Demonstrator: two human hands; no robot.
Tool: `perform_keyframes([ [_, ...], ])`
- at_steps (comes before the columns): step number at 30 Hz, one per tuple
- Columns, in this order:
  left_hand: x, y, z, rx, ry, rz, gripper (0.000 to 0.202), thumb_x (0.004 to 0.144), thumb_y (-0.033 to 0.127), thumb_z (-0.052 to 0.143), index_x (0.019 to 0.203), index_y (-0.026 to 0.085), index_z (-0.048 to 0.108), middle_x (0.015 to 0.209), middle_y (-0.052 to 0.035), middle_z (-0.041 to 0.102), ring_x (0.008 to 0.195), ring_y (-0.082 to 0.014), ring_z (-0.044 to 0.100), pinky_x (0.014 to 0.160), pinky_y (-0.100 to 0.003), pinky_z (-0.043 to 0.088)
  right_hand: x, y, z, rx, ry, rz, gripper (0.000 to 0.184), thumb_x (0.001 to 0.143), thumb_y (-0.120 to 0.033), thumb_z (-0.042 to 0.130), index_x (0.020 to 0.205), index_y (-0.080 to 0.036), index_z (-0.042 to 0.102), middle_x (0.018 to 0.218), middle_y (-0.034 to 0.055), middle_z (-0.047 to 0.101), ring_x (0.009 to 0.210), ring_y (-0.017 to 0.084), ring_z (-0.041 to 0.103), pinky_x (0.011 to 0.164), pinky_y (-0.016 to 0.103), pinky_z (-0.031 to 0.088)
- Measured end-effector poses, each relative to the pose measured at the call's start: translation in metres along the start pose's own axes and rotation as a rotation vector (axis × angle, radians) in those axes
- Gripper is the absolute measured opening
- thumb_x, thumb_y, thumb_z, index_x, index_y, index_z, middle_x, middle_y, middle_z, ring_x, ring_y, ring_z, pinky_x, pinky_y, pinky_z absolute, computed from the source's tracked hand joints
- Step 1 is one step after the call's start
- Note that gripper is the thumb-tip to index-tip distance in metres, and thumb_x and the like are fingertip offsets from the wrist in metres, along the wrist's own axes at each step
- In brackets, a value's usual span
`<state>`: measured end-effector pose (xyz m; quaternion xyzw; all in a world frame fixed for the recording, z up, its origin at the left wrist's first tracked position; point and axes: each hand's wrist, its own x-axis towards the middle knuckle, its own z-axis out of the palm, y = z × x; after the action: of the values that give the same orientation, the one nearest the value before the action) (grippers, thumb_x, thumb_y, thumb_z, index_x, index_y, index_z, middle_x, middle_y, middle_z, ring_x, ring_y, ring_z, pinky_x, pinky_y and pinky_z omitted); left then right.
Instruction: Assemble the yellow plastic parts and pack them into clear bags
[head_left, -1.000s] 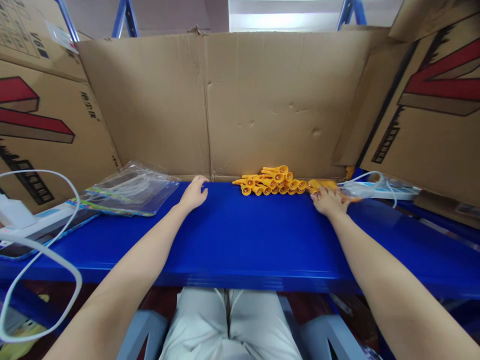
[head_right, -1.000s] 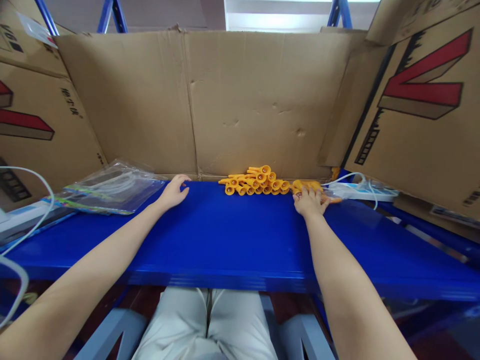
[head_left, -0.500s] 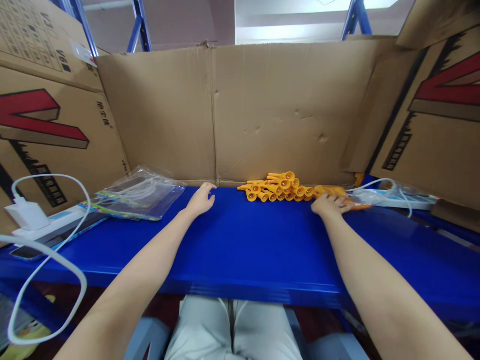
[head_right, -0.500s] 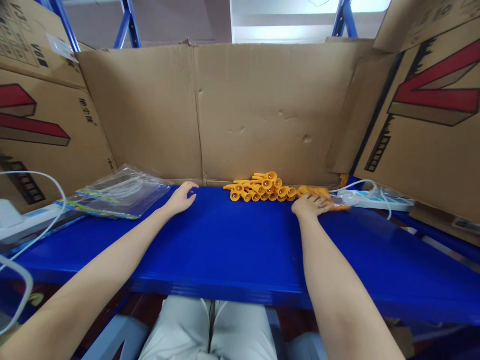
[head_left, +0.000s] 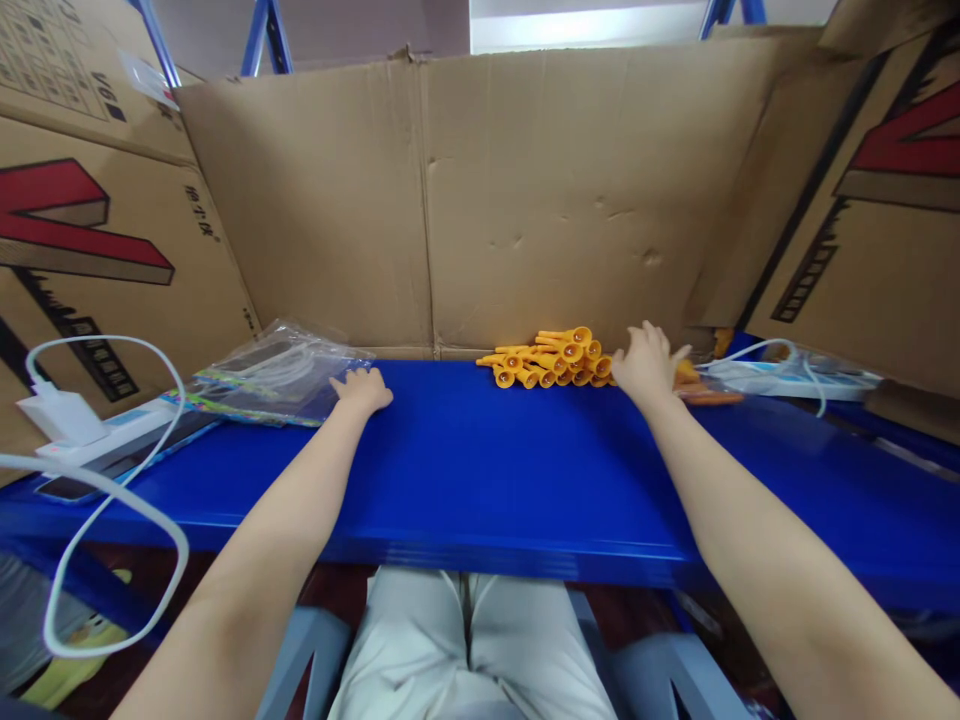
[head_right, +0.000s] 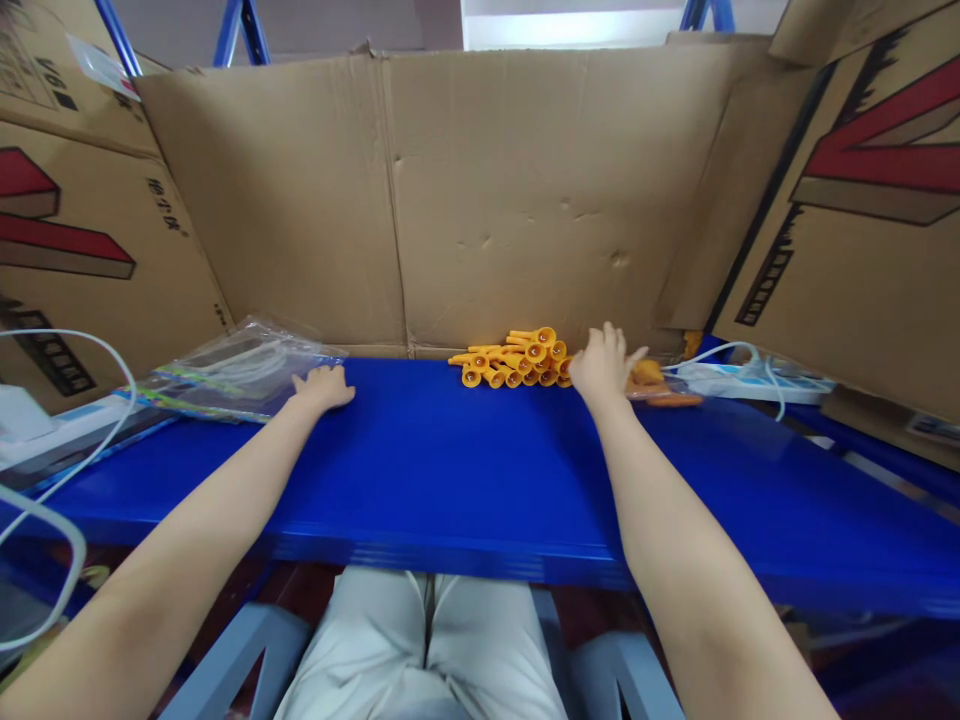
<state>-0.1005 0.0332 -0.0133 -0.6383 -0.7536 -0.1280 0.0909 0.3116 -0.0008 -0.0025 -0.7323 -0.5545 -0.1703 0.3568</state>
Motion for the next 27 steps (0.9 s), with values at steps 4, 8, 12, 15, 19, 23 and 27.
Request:
perform_keyframes([
  [4,0.002,-0.007,-0.005,-0.012,-0.146,-0.153,0.051,0.076,0.038,0.053,0.119,0.010,0.058,0.118,-0.0278,0.060,0.113,-0.0447,0.053,0.092,-0.072,0.029,-0.005,-0.033,0.000,0.160,0.036,-0.336,0.041,0.085,-0.018,0.035,0.121,-0.011,0.054,0.137,0.0179,0.046,0.129,0.028,0.039,0.108,0.055,0.021],
  [8,-0.001,-0.002,-0.009,0.022,-0.203,-0.148,0.047,0.078,0.036,0.049,0.115,0.010,0.061,0.121,-0.0258,0.059,0.116,-0.0437,0.051,0.095,-0.072,0.025,-0.024,-0.061,0.016,0.267,-0.089,-0.612,0.036,0.086,-0.018,0.036,0.112,-0.014,0.061,0.131,0.0145,0.053,0.124,0.026,0.046,0.107,0.048,0.029],
  [12,-0.001,-0.001,-0.009,0.042,-0.217,-0.136,0.045,0.079,0.036,0.047,0.113,0.011,0.063,0.120,-0.0255,0.060,0.117,-0.0441,0.050,0.094,-0.072,0.028,-0.046,-0.076,0.033,0.231,-0.325,-0.811,0.037,0.085,-0.014,0.040,0.114,-0.012,0.063,0.134,0.0145,0.052,0.127,0.025,0.044,0.109,0.047,0.028],
  [15,0.001,-0.003,-0.007,0.056,-0.197,-0.117,0.043,0.079,0.035,0.048,0.110,0.012,0.065,0.116,-0.0249,0.062,0.115,-0.0433,0.052,0.092,-0.070,0.031,-0.052,-0.079,0.038,0.183,-0.426,-0.823,0.039,0.086,-0.015,0.042,0.119,-0.013,0.060,0.140,0.0144,0.045,0.132,0.026,0.039,0.110,0.050,0.025],
  [19,0.000,0.000,-0.007,0.080,-0.150,-0.072,0.039,0.078,0.033,0.051,0.108,0.013,0.066,0.111,-0.0239,0.065,0.110,-0.0417,0.056,0.091,-0.068,0.034,-0.052,-0.078,0.040,0.164,-0.468,-0.736,0.042,0.087,-0.019,0.044,0.126,-0.014,0.056,0.145,0.0151,0.039,0.134,0.029,0.036,0.108,0.051,0.029],
  [23,-0.006,0.009,-0.013,0.111,-0.151,-0.021,0.038,0.080,0.029,0.050,0.111,0.013,0.064,0.119,-0.0232,0.061,0.110,-0.0376,0.057,0.093,-0.060,0.039,-0.054,-0.083,0.036,0.138,-0.531,-0.690,0.045,0.088,-0.017,0.041,0.131,-0.014,0.052,0.148,0.0135,0.035,0.136,0.027,0.033,0.110,0.051,0.025],
  [27,-0.011,0.019,-0.015,0.095,-0.131,0.120,0.035,0.079,0.023,0.052,0.111,0.014,0.063,0.115,-0.0215,0.064,0.107,-0.0349,0.059,0.092,-0.054,0.042,-0.057,-0.095,0.029,0.069,-0.573,-0.658,0.052,0.086,-0.010,0.038,0.137,-0.012,0.044,0.151,0.0137,0.029,0.140,0.027,0.024,0.111,0.054,0.020],
])
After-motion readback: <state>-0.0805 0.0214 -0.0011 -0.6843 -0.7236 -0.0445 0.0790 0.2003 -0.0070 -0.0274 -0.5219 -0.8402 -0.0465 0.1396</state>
